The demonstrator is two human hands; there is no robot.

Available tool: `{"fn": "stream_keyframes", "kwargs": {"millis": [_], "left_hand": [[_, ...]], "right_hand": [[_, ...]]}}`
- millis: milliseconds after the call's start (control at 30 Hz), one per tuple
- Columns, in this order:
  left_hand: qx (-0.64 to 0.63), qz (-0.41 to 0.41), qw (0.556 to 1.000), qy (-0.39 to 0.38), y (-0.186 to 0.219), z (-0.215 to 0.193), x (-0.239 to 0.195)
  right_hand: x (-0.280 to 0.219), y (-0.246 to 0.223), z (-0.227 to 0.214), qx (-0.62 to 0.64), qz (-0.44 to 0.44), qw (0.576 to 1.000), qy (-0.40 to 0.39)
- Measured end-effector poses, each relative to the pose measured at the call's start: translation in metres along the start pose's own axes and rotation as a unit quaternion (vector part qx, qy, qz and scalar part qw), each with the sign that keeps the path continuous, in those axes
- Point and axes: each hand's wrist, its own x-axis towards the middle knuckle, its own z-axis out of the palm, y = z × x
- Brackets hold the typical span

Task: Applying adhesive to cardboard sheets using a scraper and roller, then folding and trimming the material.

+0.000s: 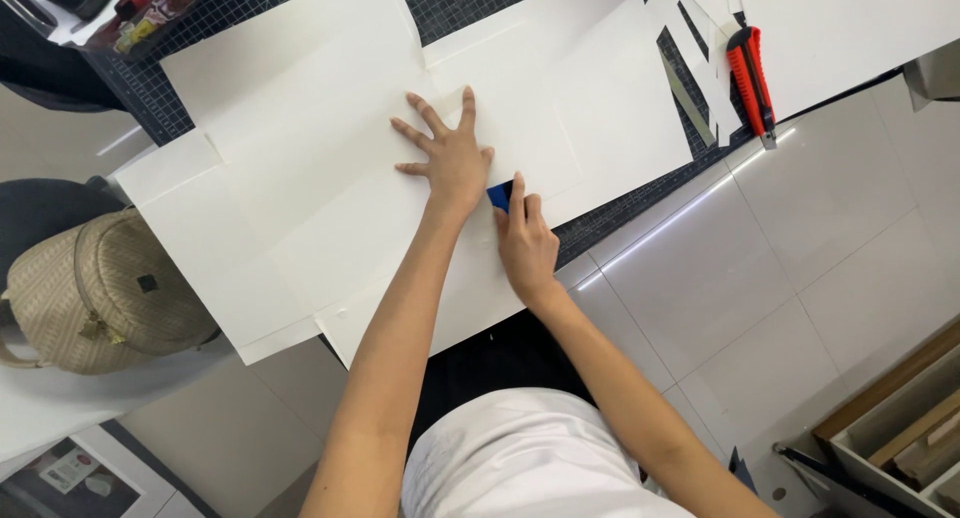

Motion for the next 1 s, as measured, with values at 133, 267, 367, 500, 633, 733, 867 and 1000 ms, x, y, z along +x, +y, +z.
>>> {"fn": "stream_keyframes", "kwargs": {"millis": [133, 267, 367, 500, 633, 733, 867, 1000], "left_hand": [[0.015, 0.007, 1.0, 0.016, -0.003, -0.003, -0.001], [0.105, -0.004, 0.99, 0.095, -0.04, 0.003, 0.025], [0.124, 0.058, 0.955, 0.264, -0.078, -0.009, 0.011], [0.114, 0.145, 0.945, 0.271, -0.101, 0.018, -0.009], [0.137, 0.147, 0.947, 0.251, -0.099, 0.017, -0.014], [0.111, 0.138, 0.959, 0.223, -0.1, 0.016, -0.012], [0.132, 0.141, 0.952, 0.237, -0.1, 0.02, -0.01], [0.124, 0.139, 0.953, 0.238, -0.1, 0.019, -0.011]], "right_hand": [[0.027, 0.046, 0.008, 0.034, 0.083, 0.996, 0.031], [0.009, 0.013, 0.014, 0.067, 0.051, 0.995, -0.058], [0.032, 0.033, 0.001, 0.086, -0.133, 0.987, 0.021], [0.054, 0.068, 0.005, 0.168, -0.201, 0.965, 0.019], [0.074, 0.05, 0.013, 0.204, -0.308, 0.929, 0.023], [0.145, 0.013, 0.036, 0.208, -0.32, 0.921, 0.075], [0.205, -0.025, 0.06, 0.191, -0.295, 0.928, 0.123], [0.17, -0.004, 0.044, 0.204, -0.272, 0.938, 0.072]]}}
